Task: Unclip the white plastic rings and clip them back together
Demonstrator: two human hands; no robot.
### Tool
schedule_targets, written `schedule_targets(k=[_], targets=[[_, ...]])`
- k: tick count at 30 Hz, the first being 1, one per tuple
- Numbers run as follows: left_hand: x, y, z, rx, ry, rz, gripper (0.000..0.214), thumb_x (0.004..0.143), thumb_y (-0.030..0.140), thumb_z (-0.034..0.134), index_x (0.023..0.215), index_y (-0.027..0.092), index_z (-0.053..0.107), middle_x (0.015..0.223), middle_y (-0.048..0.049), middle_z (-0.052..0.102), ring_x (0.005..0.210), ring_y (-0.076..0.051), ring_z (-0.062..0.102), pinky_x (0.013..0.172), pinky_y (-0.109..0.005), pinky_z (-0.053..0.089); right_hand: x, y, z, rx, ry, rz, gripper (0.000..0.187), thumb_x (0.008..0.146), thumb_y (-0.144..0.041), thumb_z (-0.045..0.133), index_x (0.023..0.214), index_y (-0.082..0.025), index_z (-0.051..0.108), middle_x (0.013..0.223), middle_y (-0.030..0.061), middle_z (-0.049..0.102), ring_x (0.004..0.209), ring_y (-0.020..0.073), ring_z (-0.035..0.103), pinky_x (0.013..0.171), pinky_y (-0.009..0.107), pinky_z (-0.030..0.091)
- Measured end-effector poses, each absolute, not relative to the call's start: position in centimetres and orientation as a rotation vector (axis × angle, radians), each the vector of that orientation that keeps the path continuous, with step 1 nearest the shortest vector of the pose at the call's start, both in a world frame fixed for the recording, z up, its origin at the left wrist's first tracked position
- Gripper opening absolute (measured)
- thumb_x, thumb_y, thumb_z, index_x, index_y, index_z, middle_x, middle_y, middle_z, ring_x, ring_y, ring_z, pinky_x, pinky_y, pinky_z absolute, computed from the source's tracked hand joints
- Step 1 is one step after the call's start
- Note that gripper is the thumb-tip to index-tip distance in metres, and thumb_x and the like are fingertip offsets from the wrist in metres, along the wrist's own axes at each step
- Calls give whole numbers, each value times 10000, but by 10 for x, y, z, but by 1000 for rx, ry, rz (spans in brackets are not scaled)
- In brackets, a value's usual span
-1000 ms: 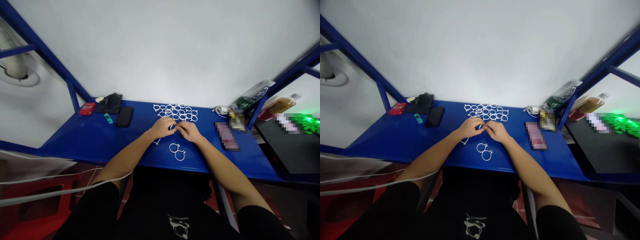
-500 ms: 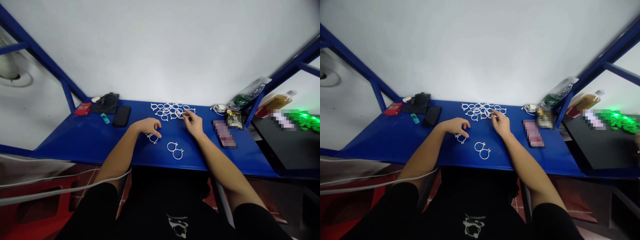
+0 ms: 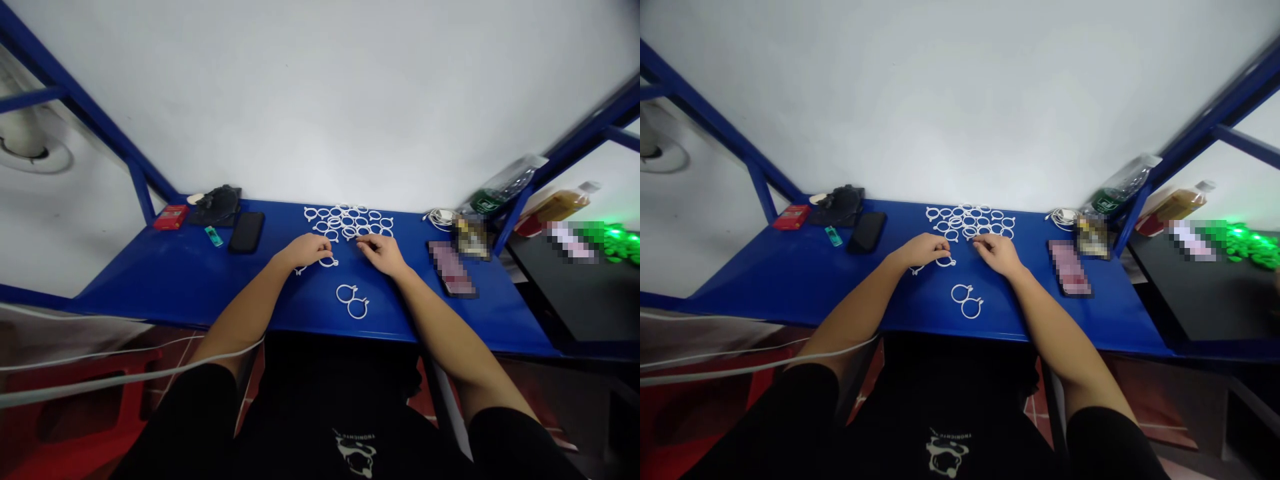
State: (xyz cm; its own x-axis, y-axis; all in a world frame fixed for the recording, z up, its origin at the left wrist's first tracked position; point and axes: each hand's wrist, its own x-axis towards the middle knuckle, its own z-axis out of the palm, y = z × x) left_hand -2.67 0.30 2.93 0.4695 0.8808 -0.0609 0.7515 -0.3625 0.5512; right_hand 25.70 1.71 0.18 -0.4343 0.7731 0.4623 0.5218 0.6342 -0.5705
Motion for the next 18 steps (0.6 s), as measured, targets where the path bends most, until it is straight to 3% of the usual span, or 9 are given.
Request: schedule_targets(k=[6, 12, 15, 18], targets=[[-7, 1, 18, 2320, 1391, 658, 226, 1034, 317, 593, 957, 192, 764, 972, -56, 766, 898, -202, 675, 817, -317, 479, 253, 13, 3, -921, -2251, 563, 336, 979, -474, 711, 1199, -232, 787, 931, 43, 814, 721, 182, 714, 719, 310, 554], [5, -5, 14, 2277, 1331, 908, 225, 1058, 292, 569, 978, 182, 749, 994, -61, 733, 936, -198, 676, 897, -336, 519, 246, 9, 3, -850, -2273, 515, 255, 1036, -407, 638, 1135, -235, 797, 971, 61, 819, 783, 193, 728, 764, 322, 554], [6, -6, 12, 2300, 1260, 971, 190, 1026, 343, 657, 1094, 196, 757, 1107, -72, 729, 994, -207, 682, 947, -366, 541, 246, 9, 4, -876, -2241, 493, 246, 1037, -393, 626, 1111, -232, 796, 970, 66, 820, 768, 193, 721, 750, 324, 552], [6, -6, 10, 2414, 1161, 1011, 364, 916, 419, 821, 1209, 213, 749, 1196, -91, 726, 1113, -251, 680, 1026, -427, 539, 246, 7, 5, -895, -2193, 494, 240, 1031, -400, 627, 1075, -228, 789, 928, 55, 813, 717, 181, 703, 704, 311, 540]])
